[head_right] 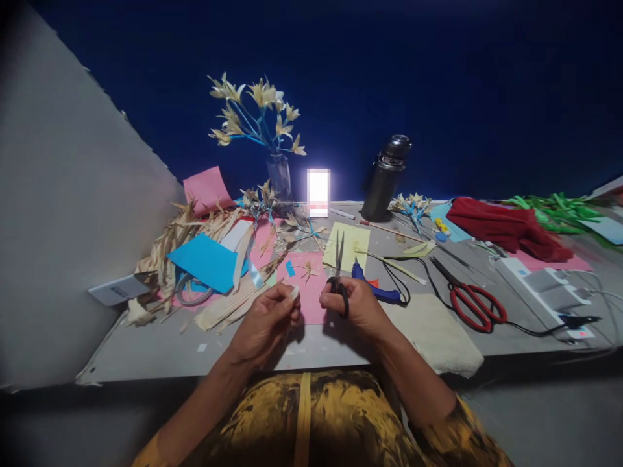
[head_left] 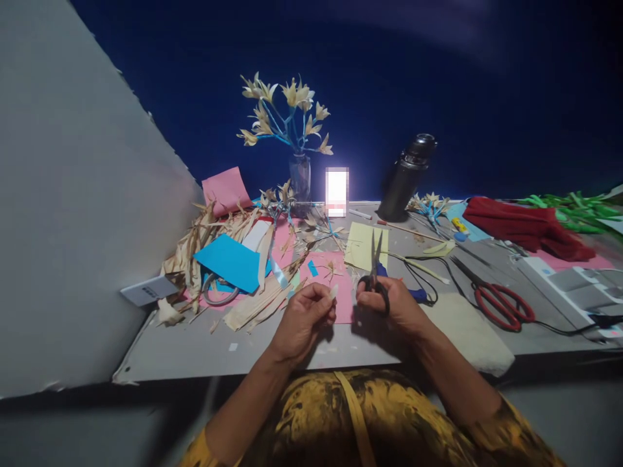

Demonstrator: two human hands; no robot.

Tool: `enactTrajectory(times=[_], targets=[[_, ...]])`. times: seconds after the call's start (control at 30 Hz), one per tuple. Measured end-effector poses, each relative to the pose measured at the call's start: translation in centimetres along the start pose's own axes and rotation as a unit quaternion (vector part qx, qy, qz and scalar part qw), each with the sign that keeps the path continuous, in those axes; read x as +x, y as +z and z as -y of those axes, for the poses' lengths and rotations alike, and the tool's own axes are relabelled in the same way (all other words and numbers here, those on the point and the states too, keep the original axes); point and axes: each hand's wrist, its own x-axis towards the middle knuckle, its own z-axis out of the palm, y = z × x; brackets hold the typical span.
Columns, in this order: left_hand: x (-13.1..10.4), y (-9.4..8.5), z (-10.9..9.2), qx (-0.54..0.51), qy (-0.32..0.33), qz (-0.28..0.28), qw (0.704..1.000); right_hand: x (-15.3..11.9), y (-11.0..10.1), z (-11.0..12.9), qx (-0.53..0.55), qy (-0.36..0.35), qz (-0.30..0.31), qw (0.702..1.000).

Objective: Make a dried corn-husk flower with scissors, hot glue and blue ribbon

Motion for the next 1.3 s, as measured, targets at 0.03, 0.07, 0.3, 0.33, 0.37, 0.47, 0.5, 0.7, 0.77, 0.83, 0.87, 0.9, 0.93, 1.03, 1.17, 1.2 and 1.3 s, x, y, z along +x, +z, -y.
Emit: enactTrajectory(times=[0.03,0.07,0.3,0.33,0.37,0.47,0.5,0.7,0.77,0.83,0.87,0.9,0.93,1.03,1.17,1.2,1.3], targets=[[0.1,0.1,0.1,0.007,-0.001,-0.016,1.000,-0.1,-0.1,-0.2,-0.020,-0.001,0.010,1.000],[0.2,0.2,0.2,0.014,-0.006,-0.027,1.000,-0.3,-0.1,-0.5,-0.021,0.006,0.025,0.999],[0.1,0.8,1.9,-0.031,-0.065,0.053,0.996,-0.9,2.6,-4.8,0.139,0.091,0.128,0.978],[0.1,0.7,2.1,-0.034,-0.070,0.050,0.996,-0.8,3.0,-5.2,0.153,0.109,0.132,0.973],[0.1,0.6,2.2,-0.039,-0.071,0.039,0.996,-0.7,3.3,-5.5,0.163,0.119,0.129,0.971],[0.4,0.4,2.0,-0.060,-0.060,0.000,0.996,-0.5,3.8,-5.6,0.197,0.135,0.125,0.963],[0.5,0.4,1.9,-0.068,-0.053,-0.010,0.996,-0.5,3.9,-5.4,0.209,0.134,0.129,0.960],[1.5,0.6,0.8,-0.020,-0.040,-0.082,0.996,0.0,3.7,-4.5,0.143,0.100,0.057,0.983],[2.2,0.3,0.0,0.013,-0.015,-0.135,0.991,0.1,3.1,-4.3,0.132,0.095,-0.005,0.987],[3.1,0.0,-1.2,0.055,-0.004,-0.159,0.986,0.2,2.2,-4.2,0.125,0.088,-0.042,0.987],[3.6,-0.1,-1.9,0.081,-0.006,-0.149,0.985,0.1,1.7,-4.2,0.119,0.084,-0.050,0.988],[4.2,-0.1,-2.6,0.109,-0.003,-0.141,0.984,-0.1,1.2,-4.3,0.110,0.080,-0.055,0.989],[4.9,-0.1,-3.2,0.131,0.005,-0.138,0.982,-0.3,0.7,-4.4,0.099,0.080,-0.054,0.990],[7.1,0.0,-4.7,0.186,0.010,-0.127,0.974,-1.3,-0.5,-5.0,0.051,0.079,-0.047,0.994],[11.1,-0.3,-5.2,0.324,0.063,-0.144,0.933,-2.4,-0.8,-5.8,-0.017,0.083,-0.004,0.996],[12.2,-0.5,-5.2,0.381,0.084,-0.149,0.909,-2.5,-0.8,-6.0,-0.029,0.089,0.014,0.996],[15.6,-0.5,-4.7,0.451,0.095,-0.159,0.873,-2.7,-0.6,-6.4,-0.061,0.107,0.078,0.989]])
